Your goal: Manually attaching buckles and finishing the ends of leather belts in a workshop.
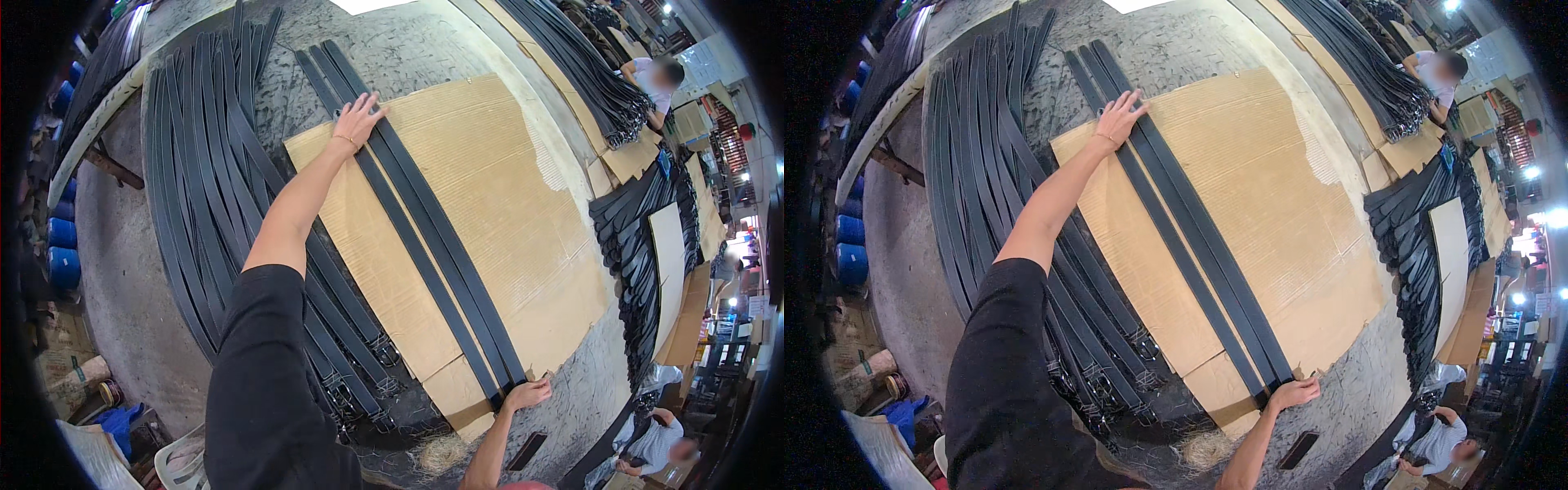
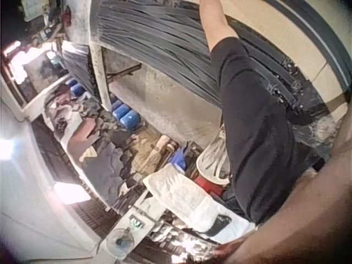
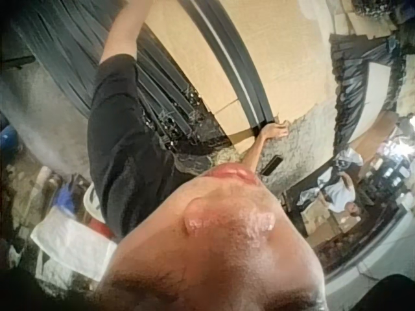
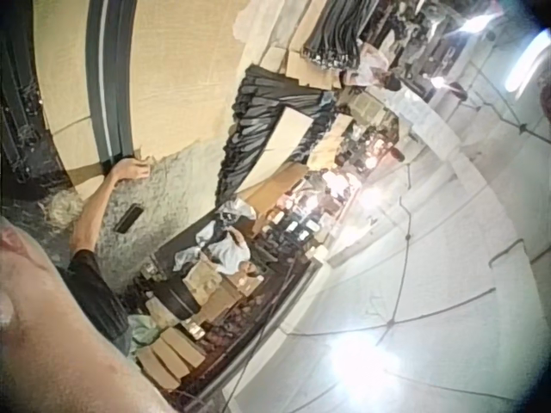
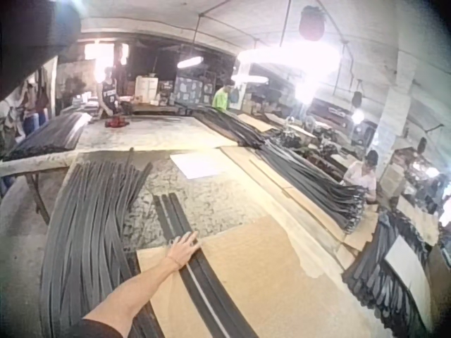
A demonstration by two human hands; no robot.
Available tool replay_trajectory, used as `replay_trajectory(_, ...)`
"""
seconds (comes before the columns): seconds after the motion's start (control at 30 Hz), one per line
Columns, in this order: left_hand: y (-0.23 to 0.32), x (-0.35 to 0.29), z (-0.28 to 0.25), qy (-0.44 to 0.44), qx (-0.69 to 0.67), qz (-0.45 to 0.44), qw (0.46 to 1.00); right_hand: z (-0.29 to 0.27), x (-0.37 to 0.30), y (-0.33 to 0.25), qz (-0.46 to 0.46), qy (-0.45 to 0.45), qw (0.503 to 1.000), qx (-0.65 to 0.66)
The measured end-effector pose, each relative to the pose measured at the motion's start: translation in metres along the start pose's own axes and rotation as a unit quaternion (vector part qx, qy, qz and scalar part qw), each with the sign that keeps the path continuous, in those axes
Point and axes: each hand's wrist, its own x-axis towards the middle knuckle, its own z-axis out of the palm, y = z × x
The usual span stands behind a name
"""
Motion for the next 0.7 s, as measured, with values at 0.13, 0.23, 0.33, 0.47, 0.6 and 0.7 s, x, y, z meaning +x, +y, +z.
replay_trajectory(0.13, 0.003, 0.015, -0.009, -0.178, 0.006, 0.107, 0.978, 0.002, -0.003, 0.003, -0.006, 0.012, 1.0, -0.013)
replay_trajectory(0.23, 0.006, 0.013, -0.007, -0.155, 0.026, 0.098, 0.983, -0.005, -0.003, -0.005, 0.004, 0.004, 1.0, -0.008)
replay_trajectory(0.33, 0.002, 0.014, -0.005, -0.137, 0.016, 0.104, 0.985, -0.007, -0.004, -0.016, 0.008, -0.001, 1.0, -0.015)
replay_trajectory(0.47, 0.002, 0.026, -0.016, -0.158, 0.031, 0.119, 0.98, -0.008, -0.004, -0.019, -0.008, 0.004, 1.0, -0.021)
replay_trajectory(0.6, 0.005, 0.038, -0.026, -0.253, 0.009, 0.118, 0.96, -0.008, 0.0, -0.016, 0.029, -0.016, 0.999, -0.001)
replay_trajectory(0.7, 0.032, 0.033, -0.04, -0.272, 0.035, 0.193, 0.942, -0.006, 0.001, -0.01, -0.016, 0.005, 1.0, -0.014)
